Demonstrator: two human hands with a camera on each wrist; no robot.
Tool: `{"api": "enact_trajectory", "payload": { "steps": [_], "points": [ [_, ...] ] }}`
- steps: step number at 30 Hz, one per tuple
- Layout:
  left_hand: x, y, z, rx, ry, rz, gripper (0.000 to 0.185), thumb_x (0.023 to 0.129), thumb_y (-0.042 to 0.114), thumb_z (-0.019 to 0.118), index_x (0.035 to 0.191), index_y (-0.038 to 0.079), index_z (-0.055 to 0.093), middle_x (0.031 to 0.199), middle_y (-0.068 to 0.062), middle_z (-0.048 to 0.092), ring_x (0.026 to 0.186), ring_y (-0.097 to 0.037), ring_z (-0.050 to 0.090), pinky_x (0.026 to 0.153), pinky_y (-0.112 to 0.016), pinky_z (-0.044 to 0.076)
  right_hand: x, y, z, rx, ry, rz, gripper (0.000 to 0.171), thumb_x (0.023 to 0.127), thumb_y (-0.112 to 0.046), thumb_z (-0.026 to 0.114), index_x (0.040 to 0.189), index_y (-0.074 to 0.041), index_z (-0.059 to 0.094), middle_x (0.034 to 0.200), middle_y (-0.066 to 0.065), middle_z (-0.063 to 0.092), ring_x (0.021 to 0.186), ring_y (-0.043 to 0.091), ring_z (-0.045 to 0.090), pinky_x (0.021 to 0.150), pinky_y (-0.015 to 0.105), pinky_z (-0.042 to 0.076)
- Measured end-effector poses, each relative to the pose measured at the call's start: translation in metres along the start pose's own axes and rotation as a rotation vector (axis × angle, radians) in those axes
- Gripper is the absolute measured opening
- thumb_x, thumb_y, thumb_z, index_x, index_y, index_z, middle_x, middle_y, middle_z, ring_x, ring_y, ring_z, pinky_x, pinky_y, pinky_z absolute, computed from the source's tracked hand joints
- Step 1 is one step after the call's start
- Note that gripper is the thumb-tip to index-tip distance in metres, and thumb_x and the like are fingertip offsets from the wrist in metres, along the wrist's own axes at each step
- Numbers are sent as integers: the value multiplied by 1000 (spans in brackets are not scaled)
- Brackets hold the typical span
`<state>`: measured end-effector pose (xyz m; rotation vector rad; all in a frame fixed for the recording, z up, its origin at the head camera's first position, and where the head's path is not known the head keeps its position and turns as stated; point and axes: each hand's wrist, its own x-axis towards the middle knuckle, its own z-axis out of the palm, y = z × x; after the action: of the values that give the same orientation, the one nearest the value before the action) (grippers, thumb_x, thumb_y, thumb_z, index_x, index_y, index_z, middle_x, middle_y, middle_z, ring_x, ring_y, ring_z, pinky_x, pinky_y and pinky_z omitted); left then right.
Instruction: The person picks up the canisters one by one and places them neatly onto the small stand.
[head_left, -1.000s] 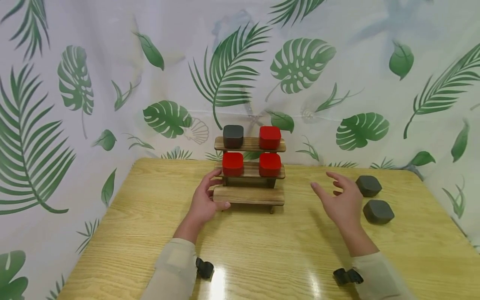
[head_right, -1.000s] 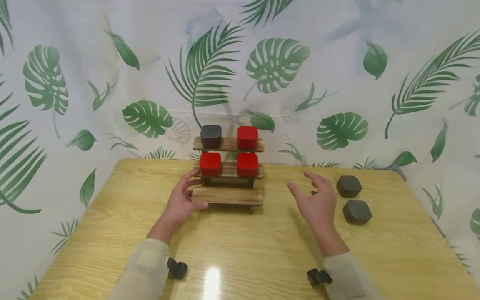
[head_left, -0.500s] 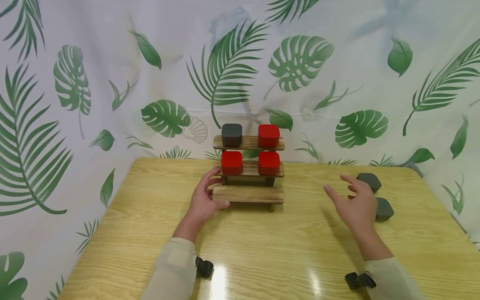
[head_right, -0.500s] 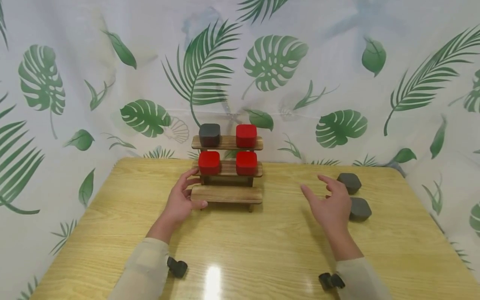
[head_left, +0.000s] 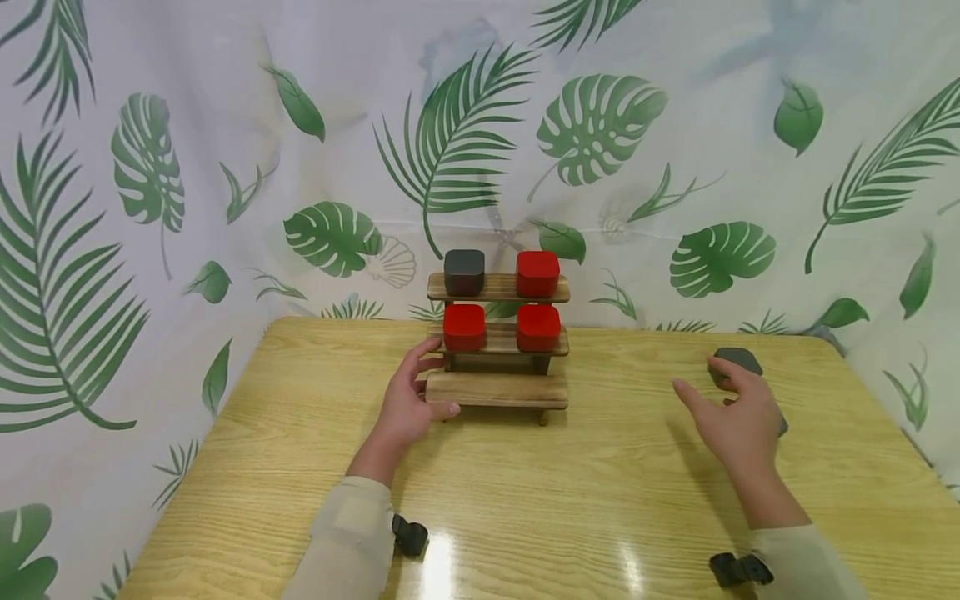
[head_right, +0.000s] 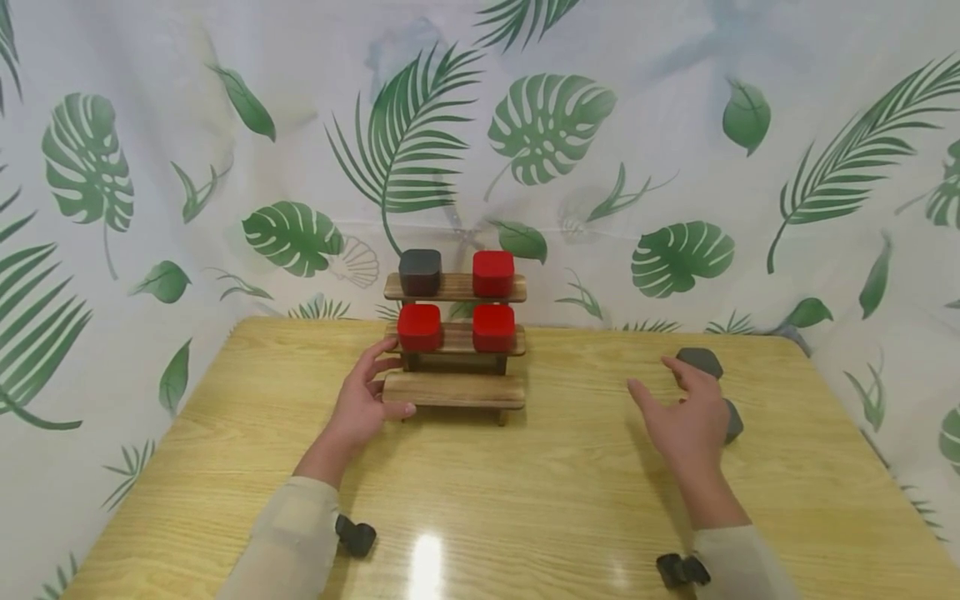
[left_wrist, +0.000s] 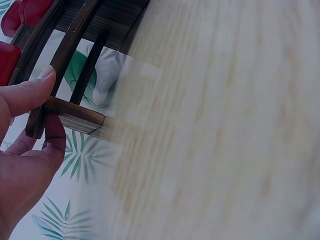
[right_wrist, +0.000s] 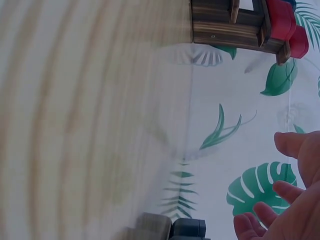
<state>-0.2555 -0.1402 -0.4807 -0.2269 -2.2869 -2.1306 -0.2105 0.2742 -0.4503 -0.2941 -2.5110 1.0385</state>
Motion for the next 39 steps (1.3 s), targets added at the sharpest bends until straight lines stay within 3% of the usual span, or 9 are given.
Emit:
{"api": "enact_trajectory", "payload": {
  "steps": [4,7,14,25,29,39],
  "points": [
    [0,-1,0,4,0,-2,101,69,-23,78,149,29,45,141,-14,50,109,-39,56,81,-42,53,1,5,-4,-42,17,-14,63,88,-39,76,138,-5,59,127,21,58,100,36,55,74,42,42],
    [0,-1,0,8,3,0,100,69,-22,78,147,31,46,140,-13,51,109,-39,56,81,-42,54,2,9,-8,-75,16,-20,62,88,-37,77,138,-4,59,122,24,57,93,36,55,70,43,41],
    [1,-1,0,11,8,5,100,70,-23,77,147,32,46,139,-12,52,109,-38,57,83,-42,53,4,20,-17,-116,-32,-2,65,91,-36,74,141,0,54,129,32,52,112,48,51,86,61,41],
    [0,1,0,6,5,-13,101,69,-23,77,149,28,44,142,-13,50,112,-39,56,86,-45,52,7,35,-25,-151,-108,30,71,91,-38,73,145,0,48,135,36,45,118,54,44,88,66,39],
    [-3,10,1,12,-3,-20,100,70,-24,76,151,22,41,143,-18,48,112,-41,55,86,-46,52,7,39,-28,-158,-124,52,72,92,-37,72,146,1,46,136,36,44,121,56,41,91,67,37],
    [0,1,1,15,13,-8,99,70,-22,77,148,32,46,139,-9,52,109,-36,57,84,-42,53,7,43,-35,-169,-125,83,69,90,-30,74,145,2,47,136,38,43,123,58,37,93,67,34]
  ]
}}
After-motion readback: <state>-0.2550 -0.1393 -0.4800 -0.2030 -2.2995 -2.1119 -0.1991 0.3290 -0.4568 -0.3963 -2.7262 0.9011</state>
